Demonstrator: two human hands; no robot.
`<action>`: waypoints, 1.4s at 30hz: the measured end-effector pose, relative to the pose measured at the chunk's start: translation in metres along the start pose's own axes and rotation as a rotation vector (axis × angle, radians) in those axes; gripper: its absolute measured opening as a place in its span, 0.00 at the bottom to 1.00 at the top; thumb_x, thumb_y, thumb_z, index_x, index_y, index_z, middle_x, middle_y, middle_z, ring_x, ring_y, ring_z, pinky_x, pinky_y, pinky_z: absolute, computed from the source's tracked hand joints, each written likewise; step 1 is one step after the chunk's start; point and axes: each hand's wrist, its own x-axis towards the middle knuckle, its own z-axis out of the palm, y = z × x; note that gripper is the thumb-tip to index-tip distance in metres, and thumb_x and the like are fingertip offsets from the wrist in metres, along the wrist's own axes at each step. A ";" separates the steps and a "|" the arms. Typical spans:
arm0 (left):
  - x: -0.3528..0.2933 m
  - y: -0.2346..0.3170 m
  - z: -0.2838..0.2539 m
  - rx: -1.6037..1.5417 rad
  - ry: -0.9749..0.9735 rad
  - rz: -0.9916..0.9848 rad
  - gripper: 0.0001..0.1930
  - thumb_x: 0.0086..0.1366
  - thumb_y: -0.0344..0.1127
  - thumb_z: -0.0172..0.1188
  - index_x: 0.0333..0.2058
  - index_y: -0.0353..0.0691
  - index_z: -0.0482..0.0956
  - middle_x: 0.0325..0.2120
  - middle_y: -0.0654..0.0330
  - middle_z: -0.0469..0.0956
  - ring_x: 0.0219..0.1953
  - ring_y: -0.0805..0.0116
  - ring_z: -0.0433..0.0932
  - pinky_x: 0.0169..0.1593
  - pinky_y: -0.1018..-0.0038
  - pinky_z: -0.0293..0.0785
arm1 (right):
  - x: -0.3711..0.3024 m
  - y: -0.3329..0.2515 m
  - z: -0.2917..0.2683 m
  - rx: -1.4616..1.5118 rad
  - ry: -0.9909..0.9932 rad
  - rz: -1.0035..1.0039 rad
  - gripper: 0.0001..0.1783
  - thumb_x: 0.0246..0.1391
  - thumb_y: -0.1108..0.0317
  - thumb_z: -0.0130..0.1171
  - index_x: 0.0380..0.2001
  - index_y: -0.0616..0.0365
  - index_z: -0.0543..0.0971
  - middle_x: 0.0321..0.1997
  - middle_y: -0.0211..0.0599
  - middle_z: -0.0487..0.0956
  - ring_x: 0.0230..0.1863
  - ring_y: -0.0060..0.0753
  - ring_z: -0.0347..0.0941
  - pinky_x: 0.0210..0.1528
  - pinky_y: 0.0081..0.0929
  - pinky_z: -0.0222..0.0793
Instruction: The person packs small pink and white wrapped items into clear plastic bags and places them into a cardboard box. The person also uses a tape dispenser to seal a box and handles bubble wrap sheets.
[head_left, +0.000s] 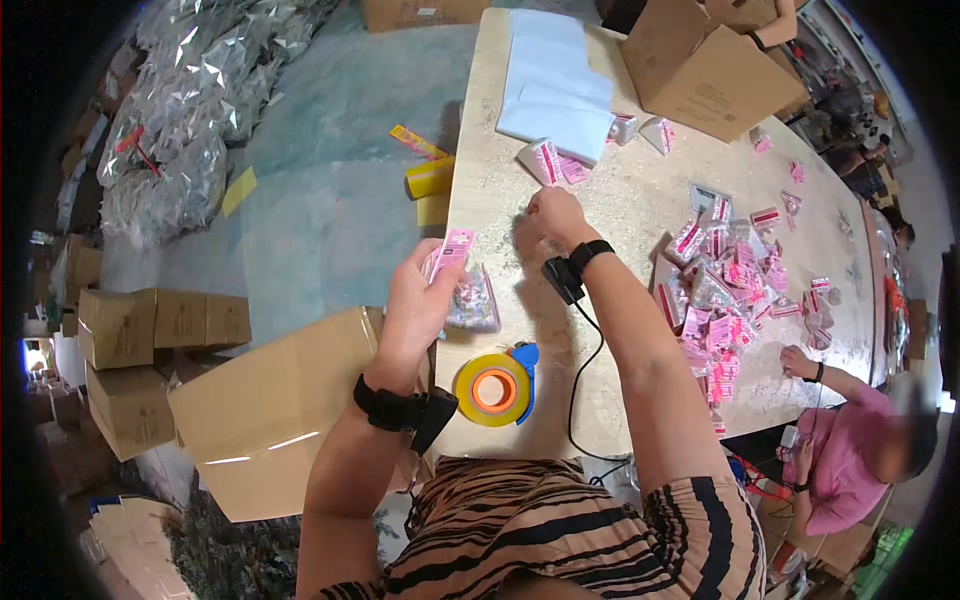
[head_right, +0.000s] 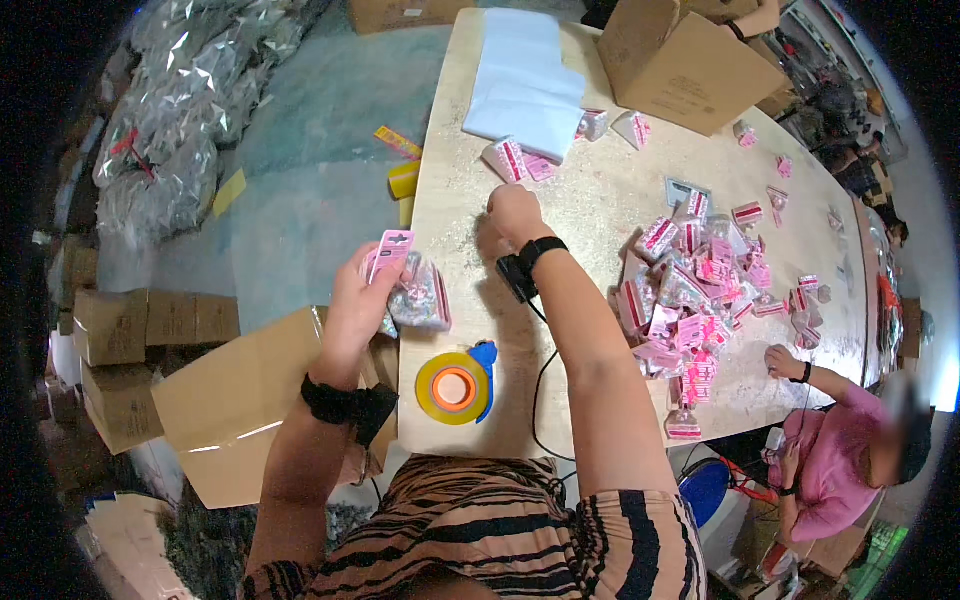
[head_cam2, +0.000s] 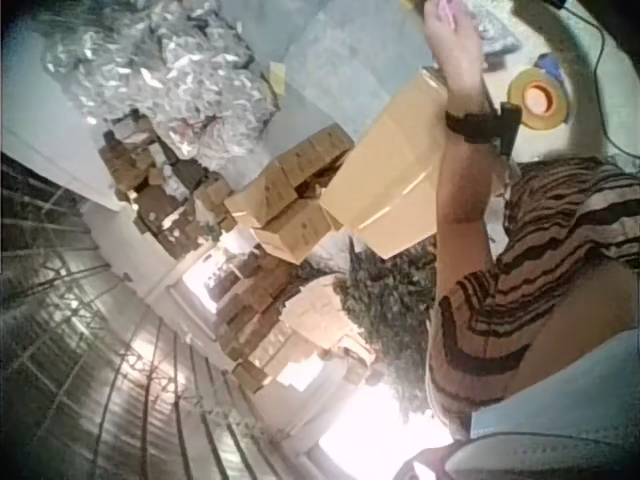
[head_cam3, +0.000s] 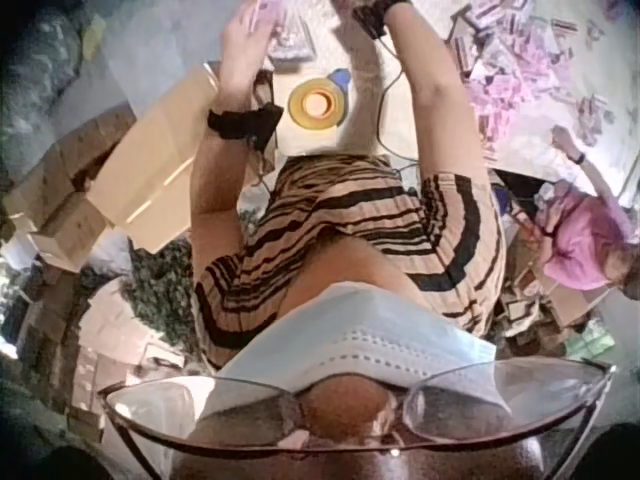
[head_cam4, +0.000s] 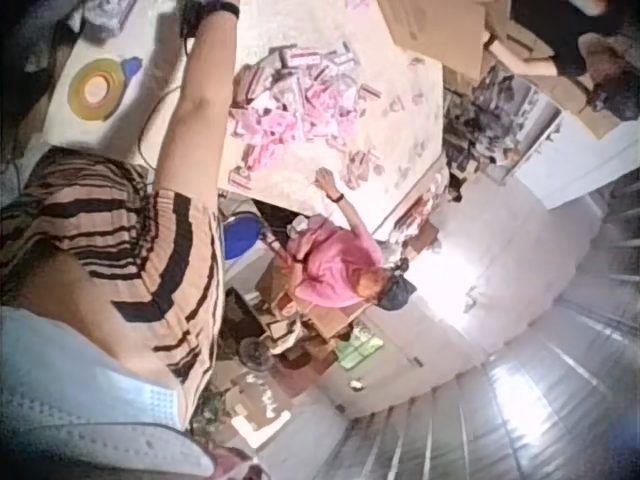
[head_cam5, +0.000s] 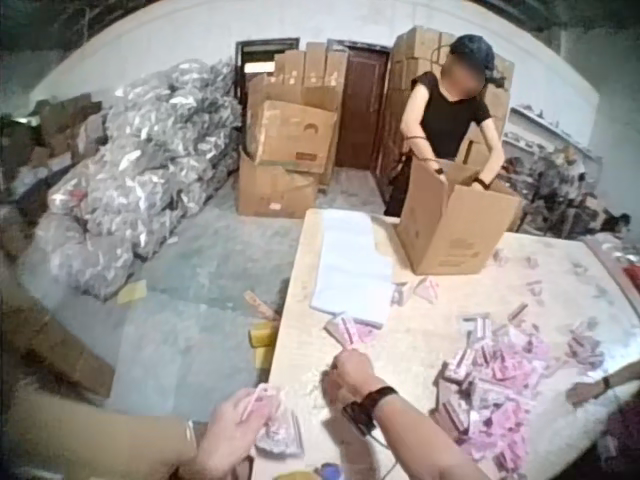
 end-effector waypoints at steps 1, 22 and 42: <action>0.000 -0.001 -0.001 -0.020 -0.002 0.010 0.10 0.61 0.31 0.53 0.39 0.32 0.72 0.25 0.63 0.76 0.29 0.78 0.72 0.36 0.81 0.69 | 0.006 0.002 0.012 -0.039 -0.044 0.069 0.08 0.39 0.68 0.56 0.25 0.52 0.82 0.29 0.42 0.79 0.34 0.45 0.75 0.38 0.36 0.70; -0.003 -0.002 -0.003 -0.218 0.060 0.006 0.11 0.58 0.29 0.56 0.39 0.30 0.72 0.26 0.60 0.77 0.28 0.79 0.73 0.32 0.80 0.69 | 0.005 -0.009 0.024 -0.096 -0.013 0.012 0.08 0.35 0.63 0.57 0.19 0.55 0.79 0.25 0.42 0.78 0.33 0.43 0.74 0.42 0.41 0.63; -0.003 -0.002 -0.010 -0.252 0.061 -0.018 0.14 0.57 0.30 0.56 0.41 0.29 0.71 0.27 0.59 0.77 0.28 0.79 0.73 0.33 0.79 0.69 | 0.010 -0.021 0.052 -0.273 0.027 -0.047 0.08 0.35 0.66 0.56 0.19 0.59 0.79 0.25 0.45 0.78 0.31 0.47 0.74 0.45 0.50 0.60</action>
